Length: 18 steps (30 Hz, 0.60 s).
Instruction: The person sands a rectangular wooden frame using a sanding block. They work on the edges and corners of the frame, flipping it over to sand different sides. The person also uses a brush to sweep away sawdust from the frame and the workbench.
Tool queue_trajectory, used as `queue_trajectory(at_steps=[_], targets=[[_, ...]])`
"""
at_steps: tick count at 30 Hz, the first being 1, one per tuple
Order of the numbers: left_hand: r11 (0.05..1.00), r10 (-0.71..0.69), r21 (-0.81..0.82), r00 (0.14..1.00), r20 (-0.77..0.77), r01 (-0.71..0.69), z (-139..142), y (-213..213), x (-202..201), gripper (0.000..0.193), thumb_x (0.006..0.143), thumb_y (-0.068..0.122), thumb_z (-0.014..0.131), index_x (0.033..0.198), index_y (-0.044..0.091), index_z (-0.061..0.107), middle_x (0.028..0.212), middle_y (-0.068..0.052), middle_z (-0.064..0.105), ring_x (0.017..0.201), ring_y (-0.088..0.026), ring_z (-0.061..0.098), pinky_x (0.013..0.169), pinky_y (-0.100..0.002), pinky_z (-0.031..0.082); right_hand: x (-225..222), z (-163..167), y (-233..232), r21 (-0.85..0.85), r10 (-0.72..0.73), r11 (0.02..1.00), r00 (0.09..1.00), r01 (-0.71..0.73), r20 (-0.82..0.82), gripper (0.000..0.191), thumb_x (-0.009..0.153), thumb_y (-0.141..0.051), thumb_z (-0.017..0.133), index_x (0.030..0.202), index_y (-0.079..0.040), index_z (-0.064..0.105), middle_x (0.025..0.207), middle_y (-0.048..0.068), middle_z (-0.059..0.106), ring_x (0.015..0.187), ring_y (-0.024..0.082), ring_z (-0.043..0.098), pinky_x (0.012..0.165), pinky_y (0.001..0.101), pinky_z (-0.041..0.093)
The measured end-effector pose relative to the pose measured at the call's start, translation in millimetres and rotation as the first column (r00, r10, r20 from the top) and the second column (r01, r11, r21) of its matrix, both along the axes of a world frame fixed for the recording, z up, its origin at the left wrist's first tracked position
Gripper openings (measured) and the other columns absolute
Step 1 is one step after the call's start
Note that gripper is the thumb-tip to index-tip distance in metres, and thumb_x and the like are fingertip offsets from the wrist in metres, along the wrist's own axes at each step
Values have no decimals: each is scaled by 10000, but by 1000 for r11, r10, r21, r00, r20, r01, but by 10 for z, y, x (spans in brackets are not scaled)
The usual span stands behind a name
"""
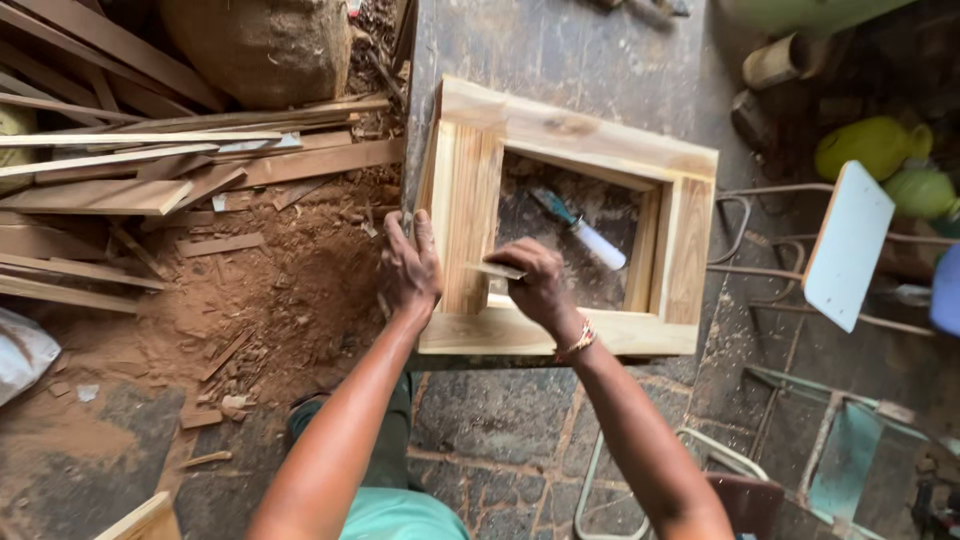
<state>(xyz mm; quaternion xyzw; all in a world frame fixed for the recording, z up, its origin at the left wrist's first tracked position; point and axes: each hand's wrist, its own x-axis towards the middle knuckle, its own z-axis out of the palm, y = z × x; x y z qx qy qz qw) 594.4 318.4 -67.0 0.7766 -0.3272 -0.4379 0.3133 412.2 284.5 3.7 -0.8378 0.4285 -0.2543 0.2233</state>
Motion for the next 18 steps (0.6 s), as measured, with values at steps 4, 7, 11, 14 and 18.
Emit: queue_trajectory(at_steps=[4, 7, 11, 14, 18], targets=[[999, 15, -33, 1000, 6, -15, 75, 8, 29, 717, 978, 692, 256, 1374, 128, 453, 1022, -244, 713, 854, -448, 707, 696, -567, 535, 37, 14, 7, 22, -29, 999, 1000, 29, 4, 123, 910, 46, 750, 934, -74, 759, 907, 87, 765, 779, 200, 756, 622, 284, 618], [998, 27, -61, 999, 20, -26, 54, 38, -2, 717, 973, 704, 259, 1341, 132, 486, 1025, -234, 712, 859, -455, 692, 689, -575, 517, -19, -16, 20, -9, -77, 997, 996, 76, -42, 245, 817, 114, 657, 966, -43, 771, 905, 121, 752, 801, 250, 741, 688, 335, 602], [995, 40, -95, 998, 49, -35, -40, 61, -22, 777, 981, 729, 238, 1375, 109, 489, 956, -241, 721, 823, -435, 676, 627, -542, 497, -120, -100, 49, 56, -31, 998, 1000, 31, -6, 154, 874, 38, 723, 975, -69, 769, 923, 91, 765, 811, 218, 753, 696, 319, 611], [998, -8, 67, 1000, -15, 9, -116, 42, -13, 817, 938, 712, 166, 1448, 139, 446, 818, -223, 732, 622, -360, 637, 461, -461, 411, -133, -168, 16, 110, -78, 991, 997, 75, 26, 123, 913, -13, 738, 994, -95, 783, 927, 69, 776, 770, 179, 744, 643, 292, 596], [999, 20, -29, 1000, 22, -19, -214, 36, -26, 885, 935, 754, 128, 1465, 107, 418, 847, -168, 729, 536, -212, 594, 358, -338, 369, -75, -177, -54, 166, -161, 973, 987, 158, 1, 38, 922, -56, 787, 946, -85, 791, 850, 58, 781, 669, 135, 718, 535, 267, 543]])
